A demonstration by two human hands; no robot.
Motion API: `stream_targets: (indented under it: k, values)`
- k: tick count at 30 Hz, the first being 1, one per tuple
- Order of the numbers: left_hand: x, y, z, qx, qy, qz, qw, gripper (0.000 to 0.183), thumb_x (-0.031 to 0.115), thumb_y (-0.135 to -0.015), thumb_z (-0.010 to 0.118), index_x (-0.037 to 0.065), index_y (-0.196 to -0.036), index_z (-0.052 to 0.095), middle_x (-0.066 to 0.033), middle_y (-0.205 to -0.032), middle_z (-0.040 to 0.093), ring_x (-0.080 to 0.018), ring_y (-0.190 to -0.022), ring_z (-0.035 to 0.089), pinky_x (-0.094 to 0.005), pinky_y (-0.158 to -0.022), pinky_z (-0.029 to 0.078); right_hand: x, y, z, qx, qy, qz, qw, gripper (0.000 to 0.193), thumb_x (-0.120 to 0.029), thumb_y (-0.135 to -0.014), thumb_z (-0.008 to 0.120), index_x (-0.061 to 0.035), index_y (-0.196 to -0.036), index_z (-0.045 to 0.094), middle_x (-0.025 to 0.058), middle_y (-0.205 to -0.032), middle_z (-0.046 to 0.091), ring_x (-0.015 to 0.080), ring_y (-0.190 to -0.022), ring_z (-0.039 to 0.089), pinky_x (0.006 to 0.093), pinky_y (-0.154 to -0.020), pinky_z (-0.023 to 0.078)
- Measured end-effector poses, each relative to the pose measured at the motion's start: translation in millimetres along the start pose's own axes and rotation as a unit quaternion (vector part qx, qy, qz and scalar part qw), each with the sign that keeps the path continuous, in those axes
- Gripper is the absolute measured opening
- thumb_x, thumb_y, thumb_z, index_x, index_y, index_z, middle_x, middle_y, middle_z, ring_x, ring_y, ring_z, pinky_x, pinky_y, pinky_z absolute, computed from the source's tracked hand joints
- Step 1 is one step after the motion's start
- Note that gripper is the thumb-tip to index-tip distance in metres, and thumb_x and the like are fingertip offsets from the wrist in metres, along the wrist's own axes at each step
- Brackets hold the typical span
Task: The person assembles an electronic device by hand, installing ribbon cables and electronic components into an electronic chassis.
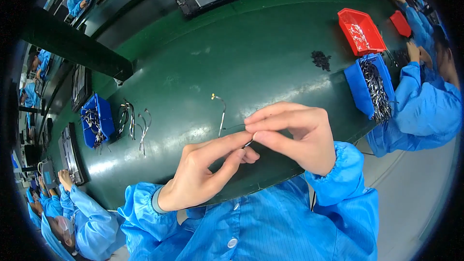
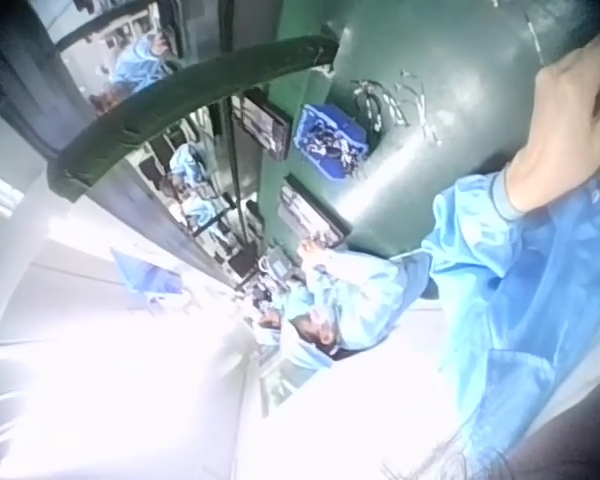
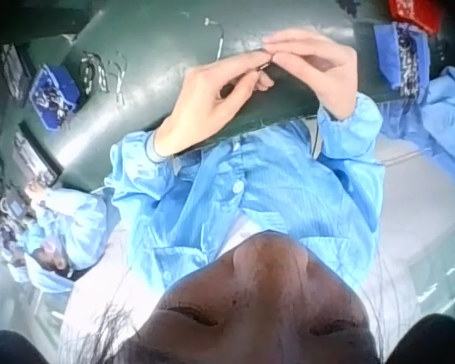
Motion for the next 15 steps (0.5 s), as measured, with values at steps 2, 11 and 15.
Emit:
stream_targets:
  k: [2,11,15]
  values:
    - [1,1,1,0.01,0.049,-0.047,0.998,0.026,-0.001,-0.095,0.05,-0.008,-0.119,0.057,-0.014,-0.092,0.071,-0.0212,-0.091,0.07,-0.0321,-0.081,0.057,5,2,0,0.061,-0.108,0.071,0.99,0.019,0.009,-0.073,0.071,0.0012,-0.09,0.071,0.0143,-0.097,0.07,0.0277,-0.091,0.065,0.0357,-0.08,0.053]
    - [-10,5,-1,0.073,0.129,-0.108,0.983,0.018,0.002,-0.095,0.052,-0.006,-0.109,0.061,-0.0151,-0.09,0.071,-0.0217,-0.087,0.071,-0.0306,-0.075,0.058,-6,-2,26,0.028,0.212,-0.15,0.965,0.025,0.003,-0.069,0.075,-0.0026,-0.094,0.073,0.0114,-0.096,0.071,0.026,-0.088,0.066,0.0332,-0.074,0.055]
    - [3,0,-2,0.1,-0.003,-0.021,0.995,0.015,0.002,-0.092,0.055,-0.001,-0.105,0.062,-0.015,-0.084,0.07,-0.0268,-0.079,0.071,-0.0328,-0.066,0.057,-15,-4,24,0.044,0.274,-0.197,0.94,0.022,0.005,-0.07,0.072,-0.0007,-0.092,0.072,0.0115,-0.094,0.071,0.0269,-0.089,0.066,0.0351,-0.075,0.055]
Point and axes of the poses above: each hand's wrist, its own y-axis away from the middle knuckle, its own z-axis out of the palm, x = y × z, the point moved 3 cm from there along -y, towards the middle knuckle
